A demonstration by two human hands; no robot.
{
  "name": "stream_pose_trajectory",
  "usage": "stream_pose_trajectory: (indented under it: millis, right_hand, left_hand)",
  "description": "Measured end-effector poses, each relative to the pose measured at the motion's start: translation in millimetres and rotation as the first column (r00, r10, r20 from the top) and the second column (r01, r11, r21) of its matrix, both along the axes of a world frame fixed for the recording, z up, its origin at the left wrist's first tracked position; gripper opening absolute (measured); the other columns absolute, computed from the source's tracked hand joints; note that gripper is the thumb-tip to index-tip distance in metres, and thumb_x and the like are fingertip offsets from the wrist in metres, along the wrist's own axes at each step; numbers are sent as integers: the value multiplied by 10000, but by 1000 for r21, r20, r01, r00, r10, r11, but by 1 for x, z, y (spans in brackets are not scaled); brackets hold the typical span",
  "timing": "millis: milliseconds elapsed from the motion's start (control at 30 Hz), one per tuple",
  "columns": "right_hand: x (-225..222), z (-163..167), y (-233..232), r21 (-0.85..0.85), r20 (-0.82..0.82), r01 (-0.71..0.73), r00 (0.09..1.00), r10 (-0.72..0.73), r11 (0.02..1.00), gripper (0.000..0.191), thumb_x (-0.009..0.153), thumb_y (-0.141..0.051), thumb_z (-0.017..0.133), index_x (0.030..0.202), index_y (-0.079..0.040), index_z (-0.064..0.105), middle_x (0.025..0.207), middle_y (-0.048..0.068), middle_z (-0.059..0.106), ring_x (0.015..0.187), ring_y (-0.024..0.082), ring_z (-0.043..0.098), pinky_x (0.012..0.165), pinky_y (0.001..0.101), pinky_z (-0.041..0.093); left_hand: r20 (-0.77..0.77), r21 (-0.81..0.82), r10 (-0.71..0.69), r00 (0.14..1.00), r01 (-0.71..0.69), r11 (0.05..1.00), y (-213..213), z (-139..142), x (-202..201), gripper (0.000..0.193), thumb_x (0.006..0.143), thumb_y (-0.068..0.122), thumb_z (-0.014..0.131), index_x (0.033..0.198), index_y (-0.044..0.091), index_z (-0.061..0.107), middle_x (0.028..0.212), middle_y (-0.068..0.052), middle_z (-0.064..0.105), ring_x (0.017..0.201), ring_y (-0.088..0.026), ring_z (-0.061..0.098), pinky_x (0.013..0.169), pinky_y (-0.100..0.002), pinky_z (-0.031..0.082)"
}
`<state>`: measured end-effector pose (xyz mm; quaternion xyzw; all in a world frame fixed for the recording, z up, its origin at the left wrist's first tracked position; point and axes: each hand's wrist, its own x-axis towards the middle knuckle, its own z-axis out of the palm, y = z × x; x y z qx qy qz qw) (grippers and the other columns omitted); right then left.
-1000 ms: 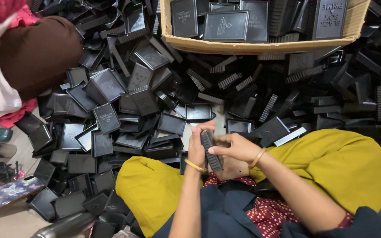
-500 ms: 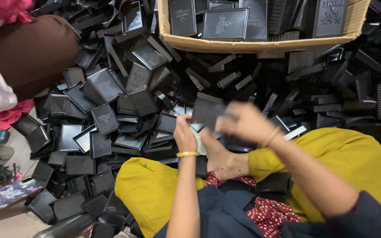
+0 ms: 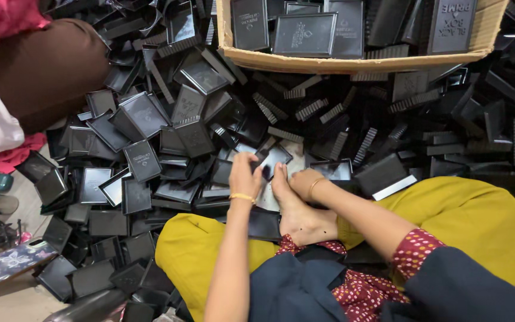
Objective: The person sits on the floor and repeatedly picks up two black plastic components, snaps them together, and places the assembled unit into a cardboard box. The process is repeated continuously with parts from a large pile on the floor.
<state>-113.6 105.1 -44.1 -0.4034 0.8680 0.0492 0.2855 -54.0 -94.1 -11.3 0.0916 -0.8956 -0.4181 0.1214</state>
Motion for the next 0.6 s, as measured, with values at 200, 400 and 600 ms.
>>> stream_pose_trajectory:
  millis: [200, 400, 600]
  right_hand:
    - [-4, 17, 16, 147, -221, -57, 971, 89, 988, 224, 918, -244, 580, 996, -170, 777, 1146, 111, 709, 1097, 285, 663, 904, 445, 489]
    - [-47, 79, 84, 49, -506, 201, 850, -149, 978, 219, 907, -257, 580, 1008, -249, 775, 1143, 71, 675, 1148, 287, 597, 923, 508, 426]
    - [-64, 137, 139, -249, -556, 284, 741, -376, 926, 364, 813, -301, 708, 1109, -90, 721, 1072, 199, 657, 934, 383, 650, 817, 449, 558]
  left_hand:
    - [-168, 638, 184, 968, -35, 770, -17, 16, 20, 501, 924, -5, 617, 1407, 95, 526, 1199, -116, 606, 1079, -230, 651, 926, -329, 549]
    - [-171, 980, 274, 947, 135, 144, -22, 31, 34, 471, 964, 92, 578, 1414, 162, 458, 1309, -132, 587, 1149, -266, 646, 948, -414, 555]
    - [-119, 957, 186, 975, 162, -241, 1, 39, 48, 566, 990, 553, 494, 1364, 129, 517, 1258, -133, 639, 1099, -281, 661, 912, -475, 585]
